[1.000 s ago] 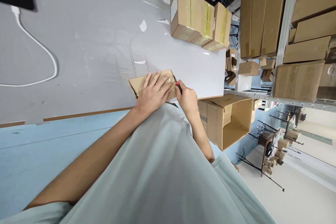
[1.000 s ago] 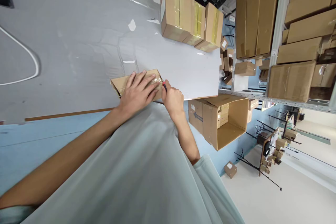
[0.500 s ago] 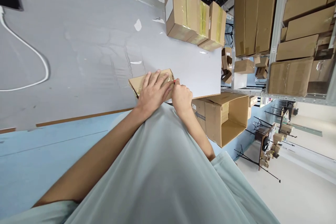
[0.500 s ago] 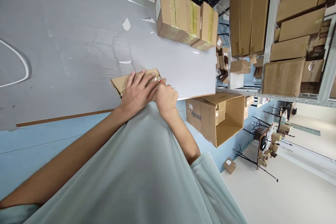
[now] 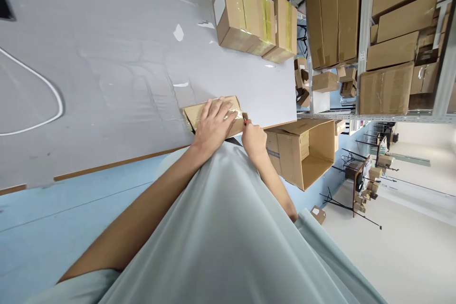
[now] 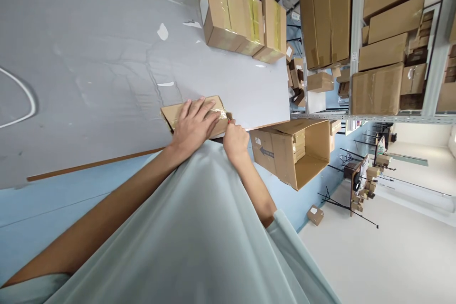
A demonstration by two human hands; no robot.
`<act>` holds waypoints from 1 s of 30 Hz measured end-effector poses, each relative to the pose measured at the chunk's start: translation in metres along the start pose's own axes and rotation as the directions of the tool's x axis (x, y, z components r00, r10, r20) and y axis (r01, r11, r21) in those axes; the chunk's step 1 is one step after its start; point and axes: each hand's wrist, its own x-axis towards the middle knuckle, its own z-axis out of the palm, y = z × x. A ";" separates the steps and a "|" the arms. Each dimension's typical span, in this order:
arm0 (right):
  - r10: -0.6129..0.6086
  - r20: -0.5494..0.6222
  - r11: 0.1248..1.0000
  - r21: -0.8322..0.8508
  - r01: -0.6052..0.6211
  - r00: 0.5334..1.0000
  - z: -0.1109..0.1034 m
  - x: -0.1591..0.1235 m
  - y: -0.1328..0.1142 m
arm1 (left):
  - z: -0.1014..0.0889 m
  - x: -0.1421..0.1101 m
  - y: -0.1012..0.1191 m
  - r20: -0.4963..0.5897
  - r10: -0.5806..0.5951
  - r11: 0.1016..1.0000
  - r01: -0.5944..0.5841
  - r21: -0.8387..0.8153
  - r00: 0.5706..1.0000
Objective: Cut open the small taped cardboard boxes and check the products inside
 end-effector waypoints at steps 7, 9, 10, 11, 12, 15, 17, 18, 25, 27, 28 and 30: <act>-0.010 0.014 0.999 0.033 0.010 1.000 -0.013 -0.014 0.003 | -0.014 0.004 -0.002 0.054 -0.061 0.998 0.061 0.014 0.997; -0.027 -0.014 0.996 0.080 0.028 1.000 -0.014 -0.022 0.009 | -0.015 0.004 -0.004 0.038 -0.034 0.999 0.034 0.015 0.999; -0.031 -0.046 0.993 0.116 0.036 0.998 -0.012 -0.021 0.014 | -0.015 0.003 -0.006 0.026 -0.022 1.000 0.022 0.019 0.999; -0.035 -0.088 0.985 0.163 0.049 0.996 -0.008 -0.016 0.020 | -0.015 0.001 -0.008 0.015 -0.015 1.000 0.014 0.027 1.000; -0.038 -0.134 0.973 0.222 0.068 0.990 -0.002 -0.007 0.027 | -0.016 -0.001 -0.010 0.003 -0.015 0.999 0.015 0.041 1.000; -0.060 -0.206 0.878 0.454 0.149 0.977 0.026 0.046 0.044 | -0.025 -0.014 -0.021 -0.039 -0.061 0.992 0.065 0.109 0.997; -0.095 -0.105 0.775 0.616 0.140 0.990 0.051 0.089 0.047 | -0.035 -0.030 -0.031 -0.079 -0.118 0.978 0.130 0.165 0.990; -0.112 -0.030 0.727 0.679 0.103 0.993 0.064 0.110 0.045 | -0.042 -0.039 -0.037 -0.100 -0.149 0.967 0.166 0.194 0.984; -0.372 0.124 0.392 0.919 0.034 0.920 0.128 0.176 0.009 | -0.076 -0.118 -0.061 -0.325 -0.345 0.842 0.443 0.308 0.881; -0.468 0.134 0.327 0.945 0.030 0.874 0.134 0.178 0.001 | -0.075 -0.135 -0.054 -0.440 -0.386 0.807 0.528 0.265 0.811; -0.516 0.122 0.294 0.955 0.041 0.848 0.136 0.177 -0.001 | -0.074 -0.141 -0.049 -0.494 -0.400 0.794 0.561 0.233 0.772; -0.585 0.064 0.244 0.964 0.101 0.808 0.136 0.177 0.000 | -0.070 -0.147 -0.037 -0.577 -0.419 0.782 0.602 0.164 0.701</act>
